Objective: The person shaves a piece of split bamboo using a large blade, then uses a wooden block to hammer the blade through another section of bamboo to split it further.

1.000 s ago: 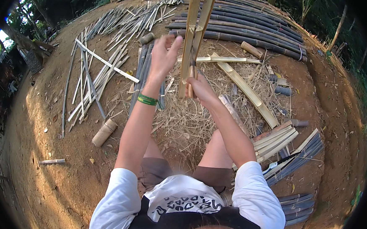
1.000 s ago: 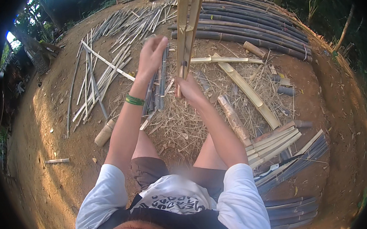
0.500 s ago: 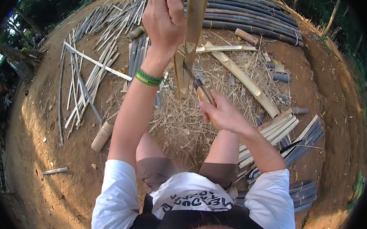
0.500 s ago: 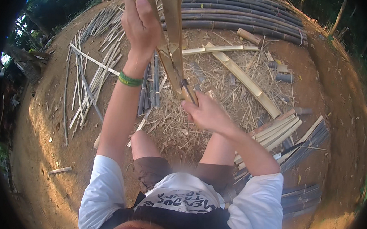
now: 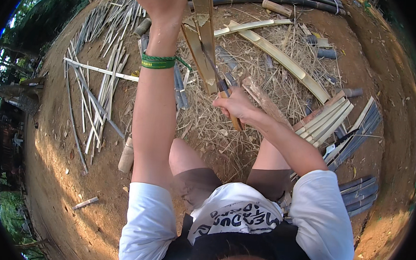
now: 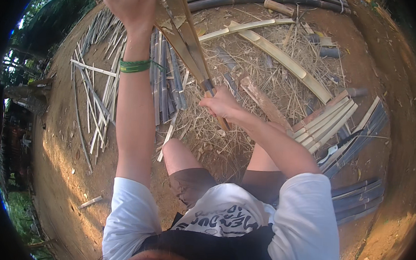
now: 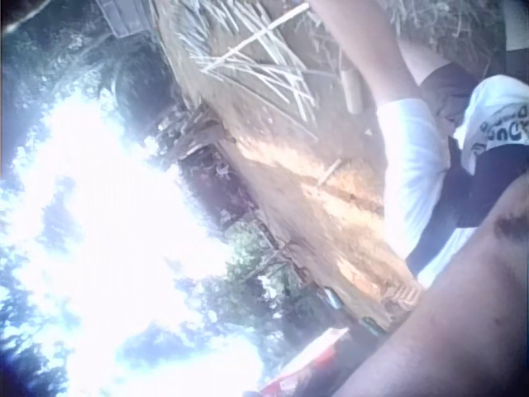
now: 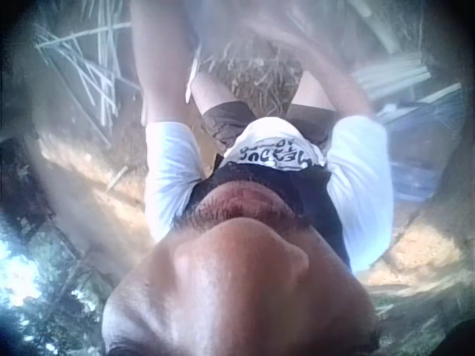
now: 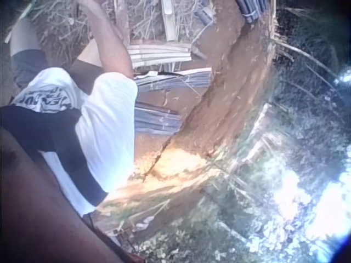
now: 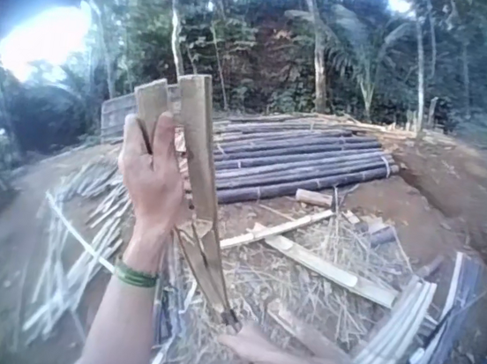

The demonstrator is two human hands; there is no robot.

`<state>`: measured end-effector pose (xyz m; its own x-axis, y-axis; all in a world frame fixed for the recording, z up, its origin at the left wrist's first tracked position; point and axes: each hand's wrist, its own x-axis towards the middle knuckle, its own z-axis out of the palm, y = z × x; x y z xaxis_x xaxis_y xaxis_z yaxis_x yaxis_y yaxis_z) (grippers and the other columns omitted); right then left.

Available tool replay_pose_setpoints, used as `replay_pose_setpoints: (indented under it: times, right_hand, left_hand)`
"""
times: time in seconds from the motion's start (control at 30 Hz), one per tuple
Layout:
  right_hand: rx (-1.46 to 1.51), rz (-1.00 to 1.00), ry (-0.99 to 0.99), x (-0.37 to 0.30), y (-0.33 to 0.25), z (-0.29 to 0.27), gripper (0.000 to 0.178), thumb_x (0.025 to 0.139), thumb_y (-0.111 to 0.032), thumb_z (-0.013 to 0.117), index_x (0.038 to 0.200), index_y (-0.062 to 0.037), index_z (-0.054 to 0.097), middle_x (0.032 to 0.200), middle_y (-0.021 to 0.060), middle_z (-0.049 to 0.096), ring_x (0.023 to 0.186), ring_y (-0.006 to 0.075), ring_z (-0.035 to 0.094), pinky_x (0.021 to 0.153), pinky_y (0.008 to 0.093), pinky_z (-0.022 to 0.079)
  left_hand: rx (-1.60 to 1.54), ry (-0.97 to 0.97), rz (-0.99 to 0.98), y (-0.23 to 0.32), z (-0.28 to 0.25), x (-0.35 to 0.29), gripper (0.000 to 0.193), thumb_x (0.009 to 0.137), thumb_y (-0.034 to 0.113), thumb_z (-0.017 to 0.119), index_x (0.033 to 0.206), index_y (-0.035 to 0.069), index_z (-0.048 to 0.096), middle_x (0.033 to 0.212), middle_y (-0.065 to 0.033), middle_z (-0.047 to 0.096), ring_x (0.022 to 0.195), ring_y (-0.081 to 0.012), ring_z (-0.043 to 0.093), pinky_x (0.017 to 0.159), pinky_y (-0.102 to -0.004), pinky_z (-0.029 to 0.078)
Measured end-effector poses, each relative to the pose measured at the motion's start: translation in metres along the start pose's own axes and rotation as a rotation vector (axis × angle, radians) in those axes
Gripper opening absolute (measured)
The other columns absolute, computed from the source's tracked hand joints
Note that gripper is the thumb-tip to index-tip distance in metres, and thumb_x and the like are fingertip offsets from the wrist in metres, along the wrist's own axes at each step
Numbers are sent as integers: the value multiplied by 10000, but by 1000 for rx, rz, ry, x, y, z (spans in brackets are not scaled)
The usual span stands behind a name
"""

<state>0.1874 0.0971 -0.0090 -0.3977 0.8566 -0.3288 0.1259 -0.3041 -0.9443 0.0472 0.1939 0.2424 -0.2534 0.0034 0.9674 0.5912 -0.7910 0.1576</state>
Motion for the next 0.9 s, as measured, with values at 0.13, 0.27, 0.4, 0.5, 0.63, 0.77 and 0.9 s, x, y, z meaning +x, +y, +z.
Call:
replay_pose_setpoints:
  times: [0.13,0.27,0.4,0.5,0.63,0.77,0.9]
  right_hand:
    - [159,35,-233,8,3,-39,260,835,15,727,845,-83,487,654,-8,529,502,87,511,457,256,404]
    - [162,56,-434,22,-10,-92,296,833,-1,749,839,-93,468,644,-23,494,491,68,464,452,241,388]
    - [136,97,-725,48,-19,-147,282,868,-78,762,857,-103,481,637,-30,489,491,69,462,442,236,382]
    - [-179,17,-337,19,-37,-87,264,888,-118,752,828,-94,496,631,-24,499,495,75,480,455,226,397]
    - [-279,-52,72,-5,1,-27,220,933,-132,726,873,-53,530,589,4,535,491,101,523,447,285,416]
    - [-202,-73,192,5,34,2,226,915,-185,728,820,-45,577,604,8,552,499,139,549,476,325,431]
    - [147,-134,63,-14,22,34,304,996,-226,701,818,-97,492,585,-22,500,458,103,492,456,280,418]
  left_hand:
    - [-91,-86,-92,0,-6,-4,336,1058,258,652,849,30,520,653,13,471,597,-77,393,523,-297,328]
    - [-30,-89,-8,-1,-2,-1,352,1055,243,657,812,42,500,643,26,438,594,-66,358,510,-289,297]
    - [-28,-112,-69,6,4,-6,345,1039,206,676,799,40,492,637,22,414,600,-70,347,513,-299,295]
    - [-7,42,8,8,6,-8,353,1033,190,680,787,39,478,643,14,399,606,-79,348,521,-302,301]
    - [109,3,-8,33,4,-15,358,1026,167,682,783,32,457,646,-6,352,618,-97,319,527,-332,286]
    - [76,5,-34,41,13,-15,373,1017,170,697,775,36,447,637,-16,330,618,-100,302,526,-344,272]
    - [-129,-46,-40,29,-6,-8,309,1057,209,647,831,49,511,683,40,412,627,-70,346,537,-286,307]
